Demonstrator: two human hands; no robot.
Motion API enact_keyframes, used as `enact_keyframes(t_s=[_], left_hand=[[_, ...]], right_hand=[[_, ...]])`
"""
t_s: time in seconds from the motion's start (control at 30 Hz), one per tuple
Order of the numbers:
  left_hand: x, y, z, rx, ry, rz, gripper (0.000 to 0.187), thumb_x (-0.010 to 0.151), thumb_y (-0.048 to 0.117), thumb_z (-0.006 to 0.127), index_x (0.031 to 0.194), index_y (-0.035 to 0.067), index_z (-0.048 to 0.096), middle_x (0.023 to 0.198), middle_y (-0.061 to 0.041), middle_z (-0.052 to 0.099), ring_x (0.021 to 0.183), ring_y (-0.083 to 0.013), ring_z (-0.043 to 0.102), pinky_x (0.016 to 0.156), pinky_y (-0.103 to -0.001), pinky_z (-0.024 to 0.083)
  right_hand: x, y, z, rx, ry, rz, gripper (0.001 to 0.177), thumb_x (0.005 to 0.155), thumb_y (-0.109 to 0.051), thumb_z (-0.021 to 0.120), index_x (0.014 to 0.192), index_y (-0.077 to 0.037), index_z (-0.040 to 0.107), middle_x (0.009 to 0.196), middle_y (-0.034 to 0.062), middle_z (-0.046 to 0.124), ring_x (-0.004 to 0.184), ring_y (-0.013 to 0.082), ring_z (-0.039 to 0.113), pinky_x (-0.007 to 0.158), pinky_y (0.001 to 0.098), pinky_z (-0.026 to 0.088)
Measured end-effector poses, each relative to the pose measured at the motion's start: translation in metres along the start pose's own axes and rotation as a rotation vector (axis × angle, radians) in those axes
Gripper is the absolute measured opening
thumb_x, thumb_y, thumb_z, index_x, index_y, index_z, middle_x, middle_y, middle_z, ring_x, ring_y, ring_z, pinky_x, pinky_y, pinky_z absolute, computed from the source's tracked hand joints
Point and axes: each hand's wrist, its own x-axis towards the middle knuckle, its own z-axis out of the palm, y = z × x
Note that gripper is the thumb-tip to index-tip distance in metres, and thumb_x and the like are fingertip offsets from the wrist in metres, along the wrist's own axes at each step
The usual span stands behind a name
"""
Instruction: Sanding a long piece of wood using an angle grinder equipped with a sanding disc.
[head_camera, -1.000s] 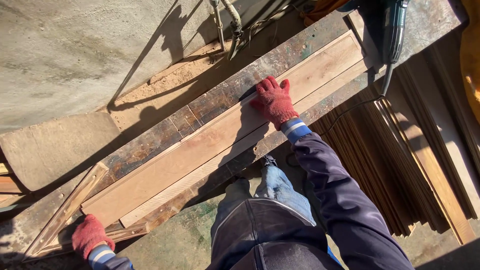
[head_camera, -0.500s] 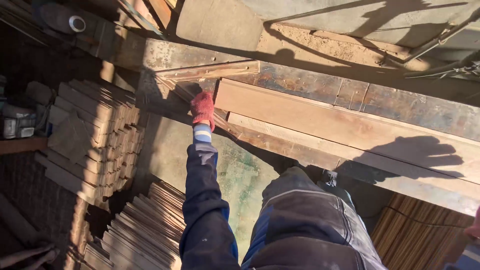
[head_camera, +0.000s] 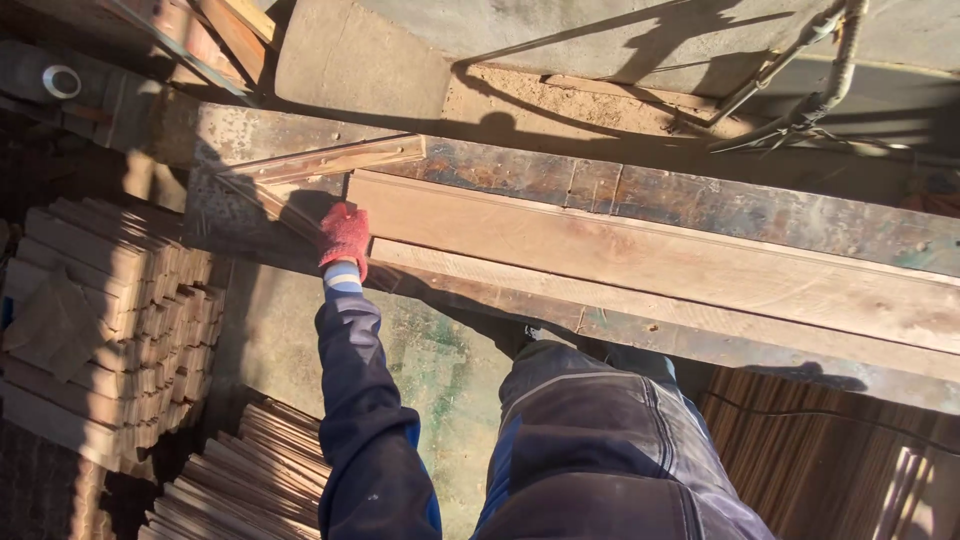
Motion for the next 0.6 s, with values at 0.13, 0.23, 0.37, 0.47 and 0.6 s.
enact_keyframes(t_s=[0.13, 0.23, 0.37, 0.47, 0.6], left_hand=[[-0.164, -0.013, -0.001, 0.039, 0.345, 0.568, 0.022, 0.094, 0.024, 0.061, 0.094, 0.002, 0.061, 0.084, -0.022, 0.063, 0.068, -0.0399, 0.057, 0.059, -0.045, 0.052], [-0.171, -0.043, 0.04, 0.113, 0.737, 0.891, 0.019, 0.095, 0.012, 0.071, 0.11, 0.006, 0.062, 0.103, -0.018, 0.06, 0.088, -0.0355, 0.058, 0.076, -0.042, 0.049], [-0.215, -0.089, 0.094, -0.281, 0.371, 1.235, 0.032, 0.102, -0.008, 0.065, 0.131, -0.007, 0.052, 0.111, -0.023, 0.059, 0.09, -0.0335, 0.053, 0.085, -0.039, 0.049], [-0.235, -0.099, 0.127, -0.494, 0.028, 1.061, 0.043, 0.104, -0.008, 0.069, 0.141, -0.006, 0.046, 0.119, -0.023, 0.05, 0.097, -0.0294, 0.051, 0.088, -0.038, 0.047], [-0.41, -0.018, 0.123, -0.135, 0.114, 0.78, 0.047, 0.105, 0.012, 0.071, 0.145, -0.005, 0.054, 0.108, -0.017, 0.06, 0.084, -0.0216, 0.057, 0.075, -0.03, 0.048]], right_hand=[[-0.03, 0.077, -0.145, -0.076, 0.292, 0.172, 0.041, 0.112, -0.033, 0.075, 0.13, 0.004, 0.068, 0.114, 0.0181, 0.069, 0.097, 0.0291, 0.063, 0.085, 0.0384, 0.052], [-0.059, 0.083, -0.183, -0.113, 0.504, 0.342, 0.039, 0.111, -0.033, 0.076, 0.127, 0.003, 0.069, 0.111, 0.0158, 0.071, 0.094, 0.0263, 0.065, 0.083, 0.0352, 0.053], [0.006, 0.02, -0.178, -0.202, 0.31, 0.561, 0.065, 0.095, -0.054, 0.07, 0.132, 0.0, 0.065, 0.117, 0.0169, 0.07, 0.105, 0.0332, 0.065, 0.092, 0.0412, 0.049], [0.052, 0.009, -0.157, -0.203, 0.111, 0.692, 0.077, 0.088, -0.066, 0.066, 0.129, -0.001, 0.061, 0.112, 0.0178, 0.069, 0.101, 0.0344, 0.065, 0.09, 0.043, 0.05], [0.072, 0.004, -0.143, -0.082, 0.086, 0.782, 0.088, 0.063, -0.056, 0.09, 0.123, 0.0, 0.058, 0.107, 0.0185, 0.068, 0.093, 0.033, 0.067, 0.086, 0.0434, 0.053]])
